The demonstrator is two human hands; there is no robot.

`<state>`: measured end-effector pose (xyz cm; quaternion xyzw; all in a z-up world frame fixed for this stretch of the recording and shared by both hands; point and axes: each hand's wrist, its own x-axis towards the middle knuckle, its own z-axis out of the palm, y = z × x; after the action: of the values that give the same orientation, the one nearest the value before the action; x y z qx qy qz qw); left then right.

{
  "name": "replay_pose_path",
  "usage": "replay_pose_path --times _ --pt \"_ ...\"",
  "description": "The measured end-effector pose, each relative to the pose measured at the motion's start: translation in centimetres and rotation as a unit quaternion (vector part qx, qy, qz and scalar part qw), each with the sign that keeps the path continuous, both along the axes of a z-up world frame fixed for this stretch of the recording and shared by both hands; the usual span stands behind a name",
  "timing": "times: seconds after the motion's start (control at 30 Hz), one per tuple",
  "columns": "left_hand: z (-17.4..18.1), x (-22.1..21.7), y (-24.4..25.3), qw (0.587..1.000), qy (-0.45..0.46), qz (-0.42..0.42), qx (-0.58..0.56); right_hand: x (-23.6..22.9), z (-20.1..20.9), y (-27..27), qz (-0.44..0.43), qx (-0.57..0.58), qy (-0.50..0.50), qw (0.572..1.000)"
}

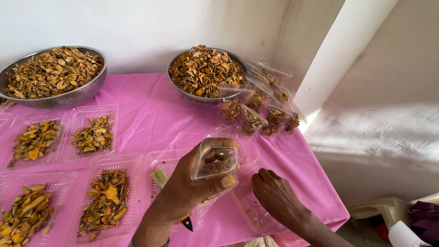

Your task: Cleaning a workspace with a brush and packaging dried leaves into small plastic bags

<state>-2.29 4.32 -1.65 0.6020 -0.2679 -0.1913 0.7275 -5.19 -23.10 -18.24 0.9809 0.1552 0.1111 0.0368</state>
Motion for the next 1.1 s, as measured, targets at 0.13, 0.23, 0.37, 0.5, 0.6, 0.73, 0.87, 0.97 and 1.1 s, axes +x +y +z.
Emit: replay_pose_path --times 0.13,0.23,0.37,0.5,0.6,0.73,0.87,0.97,1.1 --pt "-0.2 -0.1 0.0 1.0 -0.002 -0.004 -0.016 -0.2 1.3 -0.5 0.025 -0.007 0.027 0.999" --pt "0.2 -0.4 0.3 1.0 -0.012 0.008 0.018 -2.8 6.6 -0.1 0.037 0.072 0.093 0.992" --pt "-0.1 -0.2 -0.2 1.0 -0.023 -0.002 -0.001 -4.1 5.0 -1.2 0.096 0.091 0.138 0.982" --pt "-0.1 -0.4 -0.2 0.999 -0.043 -0.004 0.011 -4.2 3.9 -1.7 0.143 0.021 0.105 0.984" --pt "-0.1 -0.3 -0.2 0.999 -0.038 -0.006 0.012 -4.1 4.0 -1.7 0.147 -0.001 0.1 0.984" --pt "0.0 -0.3 -0.2 0.999 -0.051 -0.005 0.016 -3.8 4.3 -1.3 0.163 -0.06 0.103 0.979" --pt "0.1 -0.5 -0.3 0.998 -0.063 -0.007 0.024 -3.1 4.6 -1.1 0.161 -0.093 0.102 0.977" --pt "0.5 -0.8 -0.1 0.998 -0.051 -0.019 0.014 -3.0 9.4 -0.6 0.126 0.062 0.153 0.978" --pt "0.0 -0.9 -0.4 0.999 -0.039 -0.031 0.016 -4.4 20.7 1.6 0.09 0.248 0.044 0.964"
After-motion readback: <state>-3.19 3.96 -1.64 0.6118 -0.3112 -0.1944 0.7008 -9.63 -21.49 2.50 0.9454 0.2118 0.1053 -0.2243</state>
